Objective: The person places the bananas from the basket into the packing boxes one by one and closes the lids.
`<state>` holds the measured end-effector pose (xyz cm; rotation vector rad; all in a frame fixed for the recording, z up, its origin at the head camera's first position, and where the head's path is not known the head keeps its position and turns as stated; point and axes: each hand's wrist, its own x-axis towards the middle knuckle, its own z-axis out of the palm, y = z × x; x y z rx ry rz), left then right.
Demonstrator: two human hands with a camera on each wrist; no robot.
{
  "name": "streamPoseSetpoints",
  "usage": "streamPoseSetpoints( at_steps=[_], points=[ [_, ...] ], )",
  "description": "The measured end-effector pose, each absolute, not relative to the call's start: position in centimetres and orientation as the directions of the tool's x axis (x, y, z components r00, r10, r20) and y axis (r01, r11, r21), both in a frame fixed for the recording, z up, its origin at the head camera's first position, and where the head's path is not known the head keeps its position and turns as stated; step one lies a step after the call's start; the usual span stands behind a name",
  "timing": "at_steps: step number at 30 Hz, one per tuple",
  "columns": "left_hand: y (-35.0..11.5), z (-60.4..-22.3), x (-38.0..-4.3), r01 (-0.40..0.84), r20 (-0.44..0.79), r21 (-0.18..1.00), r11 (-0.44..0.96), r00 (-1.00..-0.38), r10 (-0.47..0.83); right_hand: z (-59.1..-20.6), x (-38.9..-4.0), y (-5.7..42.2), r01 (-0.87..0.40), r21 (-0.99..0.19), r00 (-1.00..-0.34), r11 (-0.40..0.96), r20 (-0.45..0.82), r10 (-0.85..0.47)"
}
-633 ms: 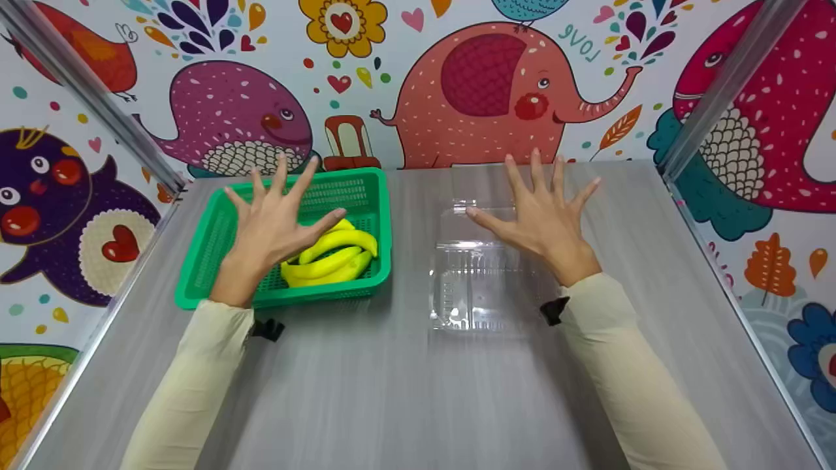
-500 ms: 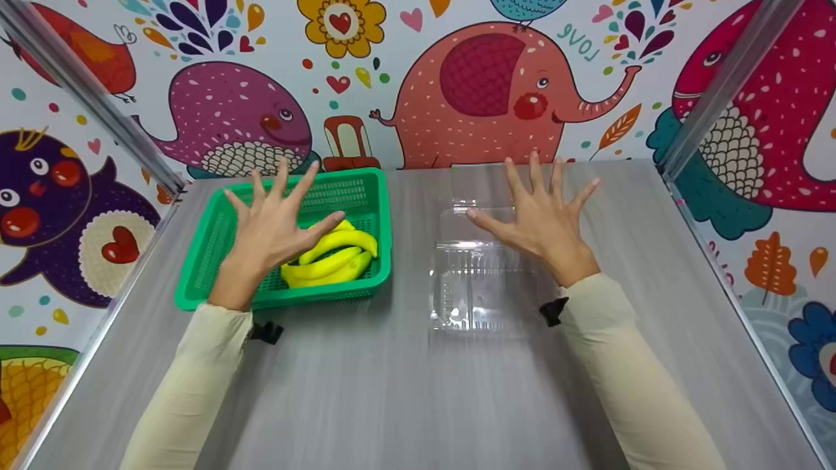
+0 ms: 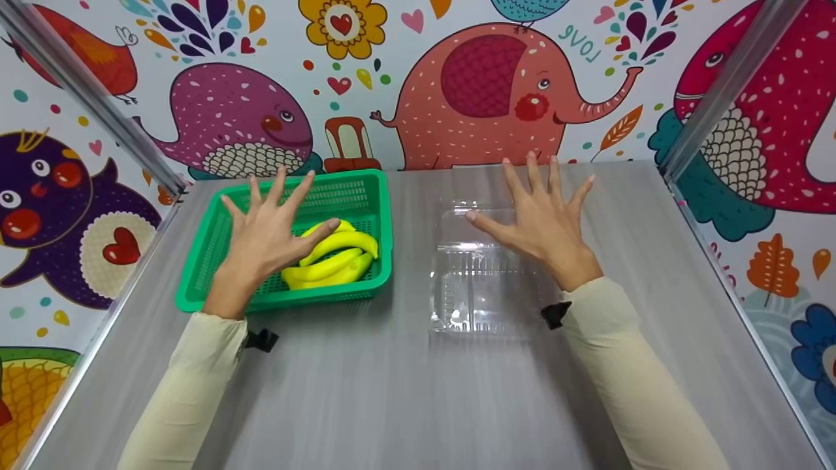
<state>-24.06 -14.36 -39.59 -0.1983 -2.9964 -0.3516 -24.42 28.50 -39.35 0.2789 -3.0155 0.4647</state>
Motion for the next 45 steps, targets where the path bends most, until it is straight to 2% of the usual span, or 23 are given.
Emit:
streamPoseSetpoints(
  at_steps=[10,22,34,45],
  points=[
    [-15.4,-39.3,-22.8,0.165,0.2,0.201,0.966,-0.972,0.124,-39.3,-24.2,27.7,-0.245,-0.283,-0.959,0.927,0.21,-0.189],
    [-18.0,-39.4,-21.3,0.165,0.306,0.236,0.958,-0.948,0.088,-39.2,-23.9,26.6,-0.288,-0.349,-0.929,0.891,0.328,-0.172],
    [-20.1,-40.6,-20.4,0.149,0.384,0.285,0.947,-0.923,0.03,-39.5,-23.3,24.0,-0.395,-0.343,-0.859,0.852,0.465,-0.212],
    [-22.4,-41.6,-19.6,0.095,0.378,0.356,0.93,-0.924,-0.051,-39.8,-23.0,21.0,-0.53,-0.298,-0.775,0.794,0.55,-0.311]
  ],
)
